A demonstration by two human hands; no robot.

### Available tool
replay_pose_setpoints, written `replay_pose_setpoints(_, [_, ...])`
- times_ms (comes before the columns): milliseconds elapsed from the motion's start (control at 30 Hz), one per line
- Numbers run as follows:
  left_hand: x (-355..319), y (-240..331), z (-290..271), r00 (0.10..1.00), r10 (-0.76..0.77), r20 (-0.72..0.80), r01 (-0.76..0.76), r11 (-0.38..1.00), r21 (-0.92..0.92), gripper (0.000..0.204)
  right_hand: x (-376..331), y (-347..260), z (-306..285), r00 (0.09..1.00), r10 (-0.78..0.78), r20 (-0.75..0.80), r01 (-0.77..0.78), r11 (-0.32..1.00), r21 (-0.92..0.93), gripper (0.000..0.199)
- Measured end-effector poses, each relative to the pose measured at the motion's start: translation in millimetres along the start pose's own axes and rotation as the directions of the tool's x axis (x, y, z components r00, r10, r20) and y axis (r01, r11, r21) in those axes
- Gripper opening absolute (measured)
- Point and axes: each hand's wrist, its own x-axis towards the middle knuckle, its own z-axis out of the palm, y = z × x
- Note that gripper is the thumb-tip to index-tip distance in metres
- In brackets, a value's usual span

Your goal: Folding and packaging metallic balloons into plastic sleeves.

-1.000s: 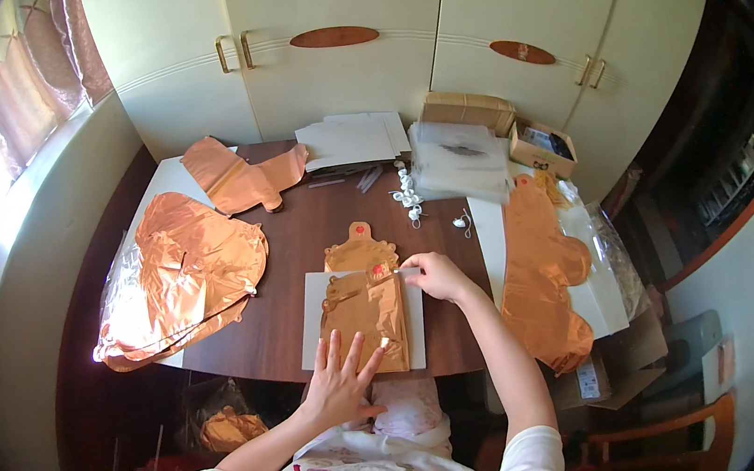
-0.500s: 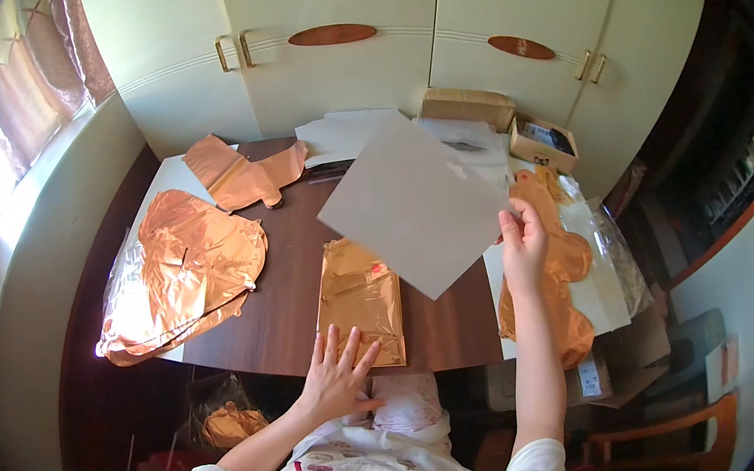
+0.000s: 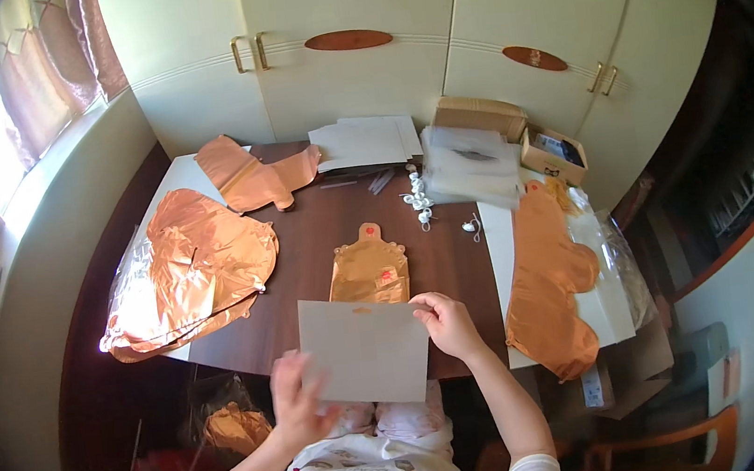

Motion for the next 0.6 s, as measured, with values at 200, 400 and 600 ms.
replay_pose_setpoints(200, [23, -2, 48, 0.910, -0.118, 0.397, 0.032, 0.976, 0.215, 0.065, 7, 8, 15, 0.990, -0.142, -0.006, 0.132, 0.934, -0.332, 0.016])
replay_pose_setpoints(400, [22, -6, 54, 0.882, -0.116, 0.457, -0.020, 0.959, 0.281, 0.065, 33, -3, 26, 0.932, -0.328, 0.154, 0.356, 0.746, -0.562, 0.022])
replay_pose_setpoints(600, [25, -5, 55, 0.805, -0.161, 0.571, -0.040, 0.946, 0.322, 0.064, 54, -8, 85, 0.693, -0.500, 0.520, 0.706, 0.618, -0.346, 0.027])
